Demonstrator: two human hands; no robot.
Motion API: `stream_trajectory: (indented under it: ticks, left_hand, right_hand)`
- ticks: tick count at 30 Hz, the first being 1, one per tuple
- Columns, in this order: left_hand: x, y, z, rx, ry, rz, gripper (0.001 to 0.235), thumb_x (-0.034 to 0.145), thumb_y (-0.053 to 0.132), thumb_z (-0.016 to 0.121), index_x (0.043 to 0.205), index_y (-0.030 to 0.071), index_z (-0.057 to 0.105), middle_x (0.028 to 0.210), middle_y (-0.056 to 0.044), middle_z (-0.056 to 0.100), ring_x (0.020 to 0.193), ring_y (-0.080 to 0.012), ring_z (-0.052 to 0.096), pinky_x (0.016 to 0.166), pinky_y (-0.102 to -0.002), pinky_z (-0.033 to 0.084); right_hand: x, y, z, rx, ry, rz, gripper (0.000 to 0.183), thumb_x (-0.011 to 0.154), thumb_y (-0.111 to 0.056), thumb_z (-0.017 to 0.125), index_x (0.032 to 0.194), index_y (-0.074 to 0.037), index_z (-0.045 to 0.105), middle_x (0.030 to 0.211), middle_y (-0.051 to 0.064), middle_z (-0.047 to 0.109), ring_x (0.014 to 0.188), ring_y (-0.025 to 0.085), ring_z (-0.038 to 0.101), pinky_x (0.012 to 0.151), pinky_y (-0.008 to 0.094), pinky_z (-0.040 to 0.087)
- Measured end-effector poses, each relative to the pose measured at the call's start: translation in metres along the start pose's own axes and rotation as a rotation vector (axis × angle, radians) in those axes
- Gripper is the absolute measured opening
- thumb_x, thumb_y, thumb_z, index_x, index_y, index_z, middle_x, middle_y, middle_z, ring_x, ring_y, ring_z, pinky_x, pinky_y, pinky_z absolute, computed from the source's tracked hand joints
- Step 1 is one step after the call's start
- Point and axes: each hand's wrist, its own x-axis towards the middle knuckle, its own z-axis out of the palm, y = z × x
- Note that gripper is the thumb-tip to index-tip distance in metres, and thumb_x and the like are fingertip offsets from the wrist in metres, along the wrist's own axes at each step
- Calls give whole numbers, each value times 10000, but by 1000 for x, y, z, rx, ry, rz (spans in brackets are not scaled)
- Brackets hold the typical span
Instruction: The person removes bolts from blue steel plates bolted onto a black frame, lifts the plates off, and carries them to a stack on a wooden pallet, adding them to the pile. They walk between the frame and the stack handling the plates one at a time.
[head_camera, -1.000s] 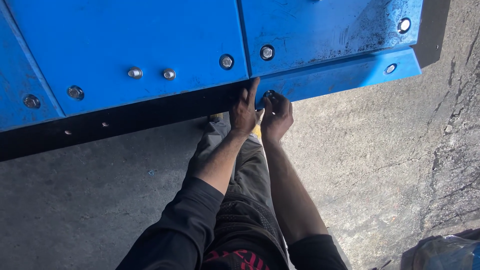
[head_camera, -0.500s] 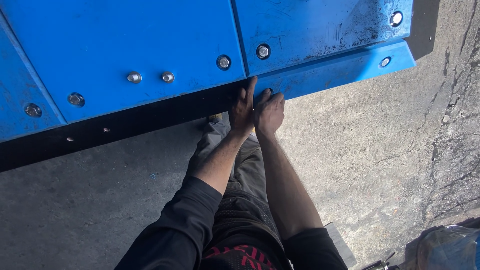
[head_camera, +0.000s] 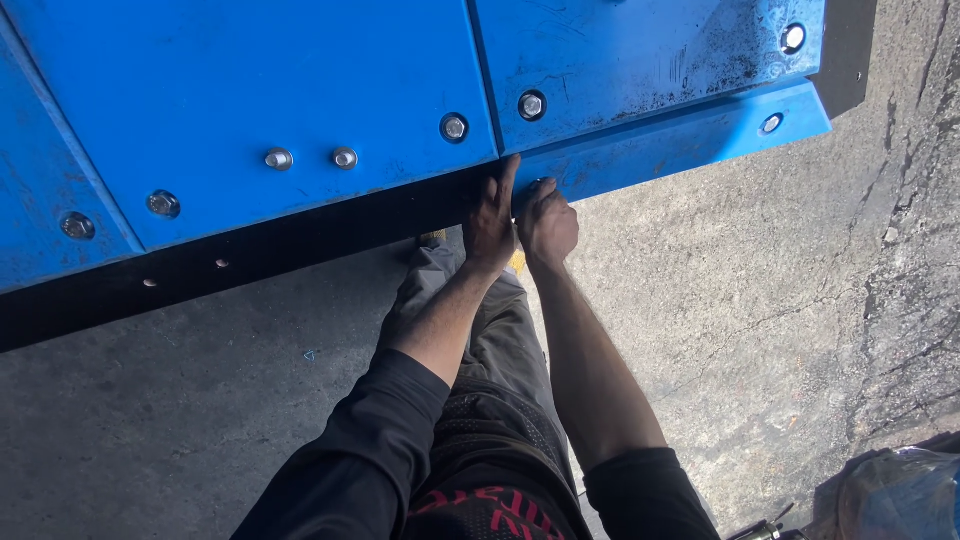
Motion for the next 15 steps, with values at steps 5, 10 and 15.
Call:
stream_trajectory:
  ticks: [5, 10, 15]
  left_hand:
    - [9, 9, -9, -31, 40, 33, 825, 982, 179, 695, 1623, 209, 177, 1037, -131, 540, 802, -222, 679, 631, -344, 612]
    - [1, 0, -5, 36, 20, 25, 831, 966, 118, 645, 1655, 225, 193, 1065, -103, 560, 842, -216, 690, 675, -341, 617]
    - [6, -1, -1, -19, 20, 33, 865, 951, 55, 680, 1631, 214, 170, 1034, -126, 548, 794, -212, 673, 630, -334, 608]
  right_hand:
    - [-13, -8, -6, -52, 112, -87, 621, 1042, -532, 324, 1069, 25, 596, 1025, 298, 689, 883, 476, 702, 759, 587, 533]
    - [-19, -17, -16, 86, 12, -30, 645, 1037, -530, 238, 1020, -91, 710, 975, 275, 729, 961, 486, 687, 856, 582, 525]
    - [-12, 6, 0, -3, 267, -296, 665, 1039, -599, 428, 1145, 34, 602, 1067, 275, 699, 837, 458, 728, 698, 561, 552]
